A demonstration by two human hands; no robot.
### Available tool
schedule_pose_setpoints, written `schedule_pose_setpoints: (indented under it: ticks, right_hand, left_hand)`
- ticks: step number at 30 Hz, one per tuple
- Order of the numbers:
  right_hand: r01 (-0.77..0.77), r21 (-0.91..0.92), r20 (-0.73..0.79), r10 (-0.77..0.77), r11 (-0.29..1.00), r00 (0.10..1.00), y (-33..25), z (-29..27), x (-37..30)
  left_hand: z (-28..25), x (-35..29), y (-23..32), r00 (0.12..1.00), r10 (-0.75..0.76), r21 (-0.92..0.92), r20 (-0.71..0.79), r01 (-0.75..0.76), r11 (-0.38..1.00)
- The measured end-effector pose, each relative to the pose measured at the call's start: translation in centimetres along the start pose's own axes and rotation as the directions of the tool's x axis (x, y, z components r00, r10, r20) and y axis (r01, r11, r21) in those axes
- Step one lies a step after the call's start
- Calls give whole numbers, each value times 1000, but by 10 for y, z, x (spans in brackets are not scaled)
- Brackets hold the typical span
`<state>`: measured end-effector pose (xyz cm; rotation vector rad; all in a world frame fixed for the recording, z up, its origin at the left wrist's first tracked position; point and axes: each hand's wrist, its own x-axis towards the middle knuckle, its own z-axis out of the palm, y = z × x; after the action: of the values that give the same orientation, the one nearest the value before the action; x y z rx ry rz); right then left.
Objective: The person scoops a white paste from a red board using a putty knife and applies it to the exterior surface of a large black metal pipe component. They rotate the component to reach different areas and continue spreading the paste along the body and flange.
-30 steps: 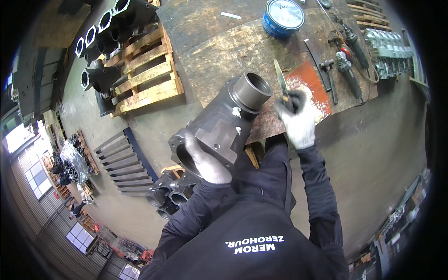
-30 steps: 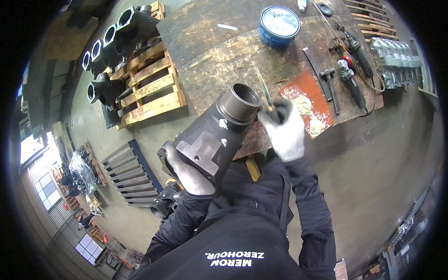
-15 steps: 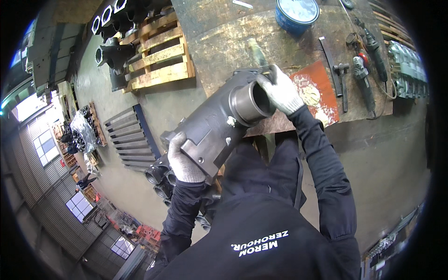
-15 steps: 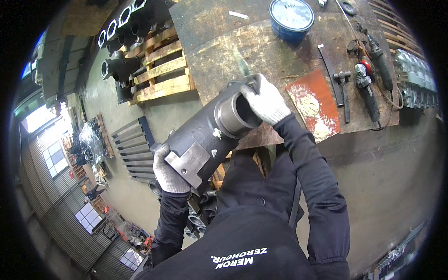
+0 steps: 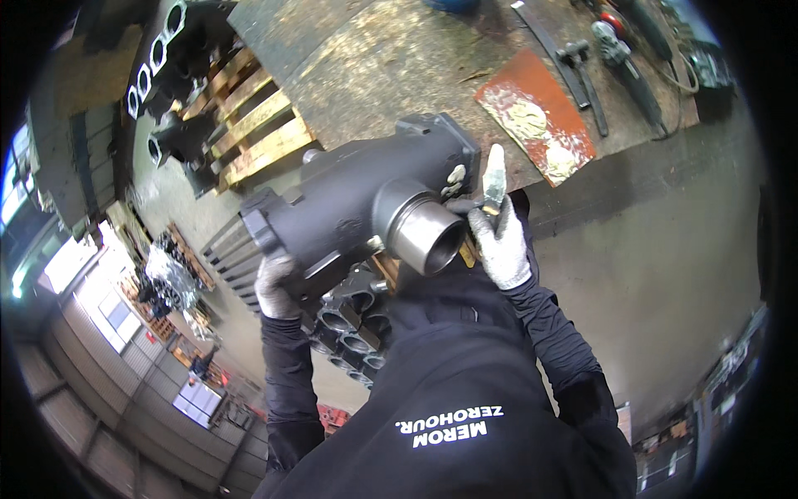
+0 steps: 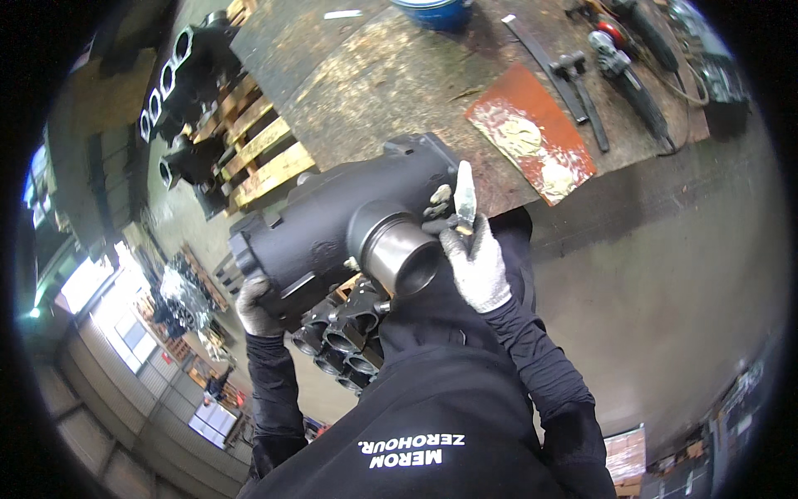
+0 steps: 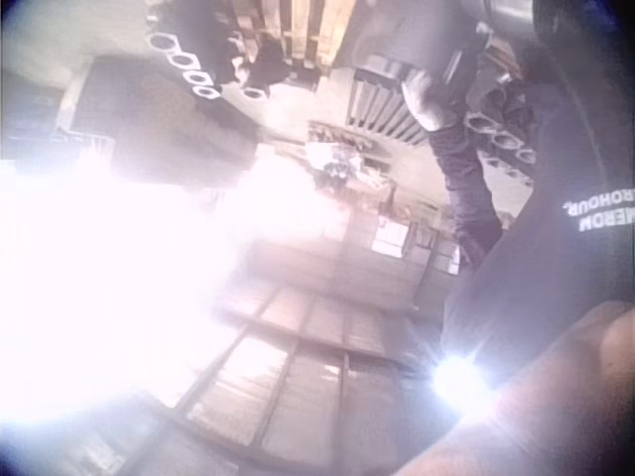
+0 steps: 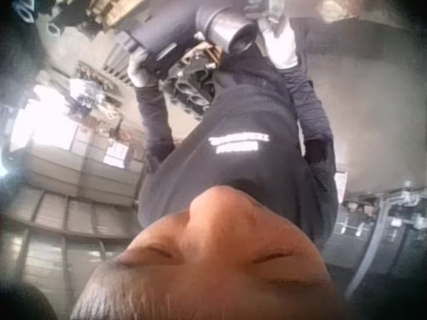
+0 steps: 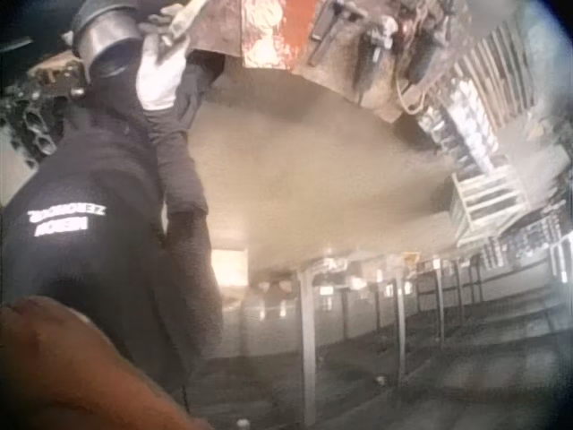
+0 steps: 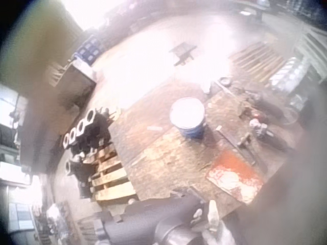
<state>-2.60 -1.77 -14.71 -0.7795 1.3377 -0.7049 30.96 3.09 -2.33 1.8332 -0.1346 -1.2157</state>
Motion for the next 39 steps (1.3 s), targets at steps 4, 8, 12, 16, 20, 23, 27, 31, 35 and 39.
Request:
schedule_pose_setpoints:
  ticks: [4,8,12,16,20,23,27,31,35,39]
  right_hand:
    - [-299,135,-110,314,945,943,37,-11,2]
    - [-212,8,-213,208,977,955,60,-33,2]
    - [-179,51,-231,186,983,955,72,-42,1]
    - [-175,70,-252,187,982,949,84,-42,3]
    - [-203,57,-295,211,977,932,91,-34,13]
    - [-211,104,-298,233,972,926,84,-21,19]
    - [-187,187,-280,235,964,931,61,2,34]
    - [-136,143,-234,166,980,958,36,21,41]
    - [-62,130,-149,82,990,985,9,40,38]
    - [-19,163,-92,35,986,995,-9,56,33]
  left_hand:
    - [-28,44,17,994,104,267,19,-105,958]
    - [-34,81,40,999,37,119,37,-41,992]
    - [-18,108,65,992,-122,53,35,120,991]
    - [-19,134,75,997,-52,152,-54,59,987]
    - [-35,152,71,998,-55,120,5,54,991]
    - [-39,154,68,982,-175,-9,-71,175,985]
    - [-27,150,67,998,-43,43,-37,45,998]
    - [-21,145,66,992,-117,121,-43,122,985]
    - [-17,148,69,999,51,266,15,-53,962]
    - [-5,140,72,998,-57,142,-19,59,988]
